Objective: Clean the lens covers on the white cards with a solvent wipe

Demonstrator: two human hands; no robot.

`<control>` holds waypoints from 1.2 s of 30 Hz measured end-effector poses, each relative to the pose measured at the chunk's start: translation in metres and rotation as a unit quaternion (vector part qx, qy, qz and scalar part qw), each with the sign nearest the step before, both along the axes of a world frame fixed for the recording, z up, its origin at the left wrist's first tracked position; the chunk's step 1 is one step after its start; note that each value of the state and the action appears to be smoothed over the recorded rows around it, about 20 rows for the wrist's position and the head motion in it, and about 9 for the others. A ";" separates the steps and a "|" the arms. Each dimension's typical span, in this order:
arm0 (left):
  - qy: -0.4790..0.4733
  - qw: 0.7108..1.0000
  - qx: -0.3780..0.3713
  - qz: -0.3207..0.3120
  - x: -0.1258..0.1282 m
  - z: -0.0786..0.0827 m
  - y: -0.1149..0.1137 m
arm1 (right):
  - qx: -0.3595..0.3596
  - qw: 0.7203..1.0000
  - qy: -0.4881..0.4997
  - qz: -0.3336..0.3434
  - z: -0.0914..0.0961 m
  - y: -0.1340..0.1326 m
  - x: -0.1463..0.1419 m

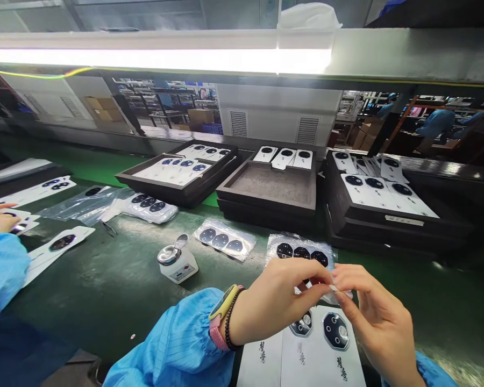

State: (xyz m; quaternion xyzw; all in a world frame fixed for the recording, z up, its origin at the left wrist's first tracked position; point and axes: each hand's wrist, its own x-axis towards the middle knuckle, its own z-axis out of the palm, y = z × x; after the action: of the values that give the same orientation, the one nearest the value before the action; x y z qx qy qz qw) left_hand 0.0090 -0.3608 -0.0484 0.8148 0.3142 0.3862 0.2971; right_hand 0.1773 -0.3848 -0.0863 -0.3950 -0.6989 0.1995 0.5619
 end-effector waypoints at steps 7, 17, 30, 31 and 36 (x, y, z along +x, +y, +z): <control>-0.032 0.999 -0.014 -0.039 -0.002 0.001 0.000 | -0.117 0.987 0.042 0.103 0.011 -0.001 0.001; 0.038 0.994 0.098 0.005 -0.005 -0.006 0.005 | -0.104 0.994 -0.006 0.012 0.008 0.001 0.001; 0.033 0.987 0.144 -0.068 -0.029 -0.013 0.005 | -0.122 0.987 -0.066 0.083 0.020 -0.001 -0.013; 0.028 0.986 0.147 -0.070 -0.032 -0.015 0.005 | -0.122 0.986 -0.080 0.086 0.021 -0.001 -0.015; -0.017 0.983 0.155 -0.096 -0.046 -0.023 0.011 | -0.138 0.977 -0.136 0.086 0.022 0.001 -0.024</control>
State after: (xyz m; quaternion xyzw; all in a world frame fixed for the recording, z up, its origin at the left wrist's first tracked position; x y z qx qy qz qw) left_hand -0.0369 -0.3499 -0.0713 0.8707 0.1660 0.4136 0.2080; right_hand 0.1532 -0.3835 -0.0644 -0.4303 -0.7659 0.2861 0.3826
